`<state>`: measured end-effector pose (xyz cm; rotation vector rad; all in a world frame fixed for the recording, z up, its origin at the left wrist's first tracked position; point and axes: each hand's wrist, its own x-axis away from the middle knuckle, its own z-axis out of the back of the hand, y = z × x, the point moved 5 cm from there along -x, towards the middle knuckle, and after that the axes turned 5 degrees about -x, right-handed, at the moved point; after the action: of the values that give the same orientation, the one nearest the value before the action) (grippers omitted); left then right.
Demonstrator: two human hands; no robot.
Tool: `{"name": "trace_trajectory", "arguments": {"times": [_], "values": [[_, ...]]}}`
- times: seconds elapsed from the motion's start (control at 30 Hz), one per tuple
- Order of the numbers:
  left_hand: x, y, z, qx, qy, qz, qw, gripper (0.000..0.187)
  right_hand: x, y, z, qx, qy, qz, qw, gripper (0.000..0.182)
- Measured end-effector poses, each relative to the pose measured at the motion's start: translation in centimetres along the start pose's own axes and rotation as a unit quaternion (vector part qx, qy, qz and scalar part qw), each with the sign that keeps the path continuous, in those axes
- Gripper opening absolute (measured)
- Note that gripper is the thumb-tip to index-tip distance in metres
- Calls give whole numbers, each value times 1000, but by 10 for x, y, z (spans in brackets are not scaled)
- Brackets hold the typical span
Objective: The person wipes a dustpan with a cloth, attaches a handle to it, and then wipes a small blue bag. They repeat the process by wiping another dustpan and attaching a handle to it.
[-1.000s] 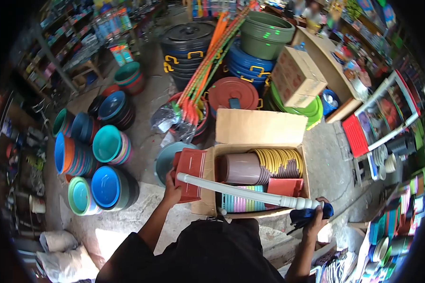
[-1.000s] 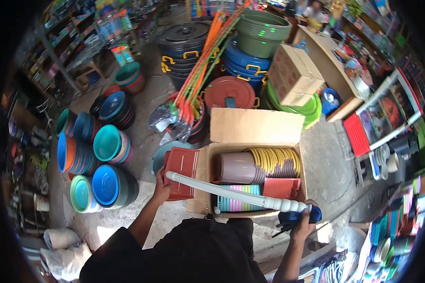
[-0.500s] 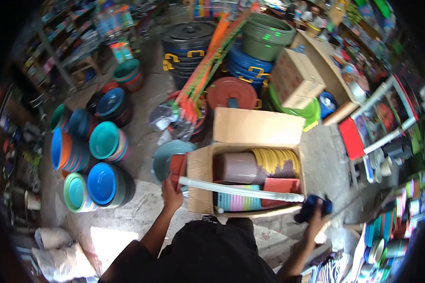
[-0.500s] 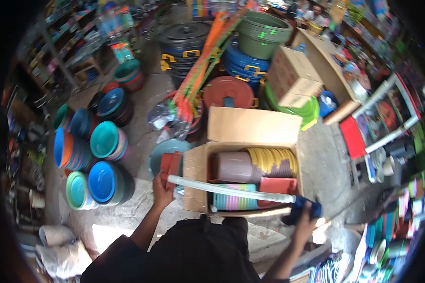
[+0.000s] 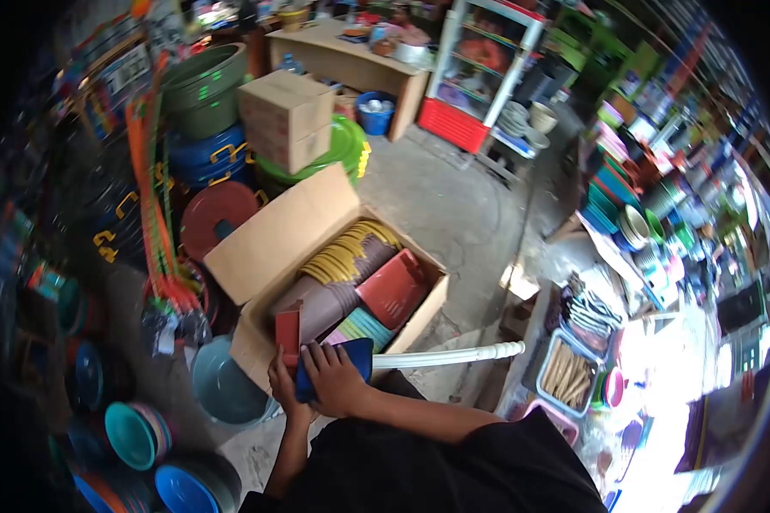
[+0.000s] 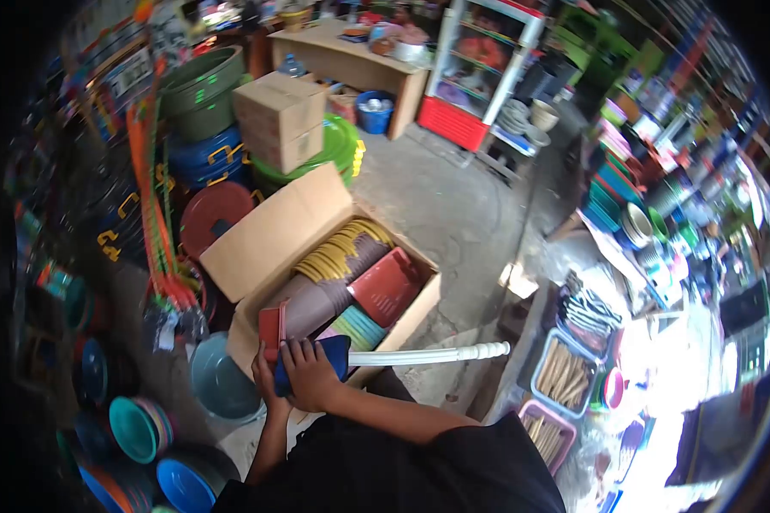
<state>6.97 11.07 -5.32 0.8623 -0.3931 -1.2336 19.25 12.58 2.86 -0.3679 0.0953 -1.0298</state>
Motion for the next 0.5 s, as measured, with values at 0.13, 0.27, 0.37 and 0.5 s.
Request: {"name": "trace_trajectory", "arguments": {"times": [0.13,0.27,0.37,0.5], "values": [[6,37,-15,9,-76,-23,997,83,12,48,0,-108,25,-32,993,93],[15,68,-39,7,-107,-112,988,76,18,104,-11,-196,-94,-167,962,70],[14,78,-54,-15,-158,-85,984,76,27,126,-14,-283,-153,-163,933,56],[1,86,-68,-35,-181,-110,977,77,57,134,2,-227,-112,-231,940,45]]}}
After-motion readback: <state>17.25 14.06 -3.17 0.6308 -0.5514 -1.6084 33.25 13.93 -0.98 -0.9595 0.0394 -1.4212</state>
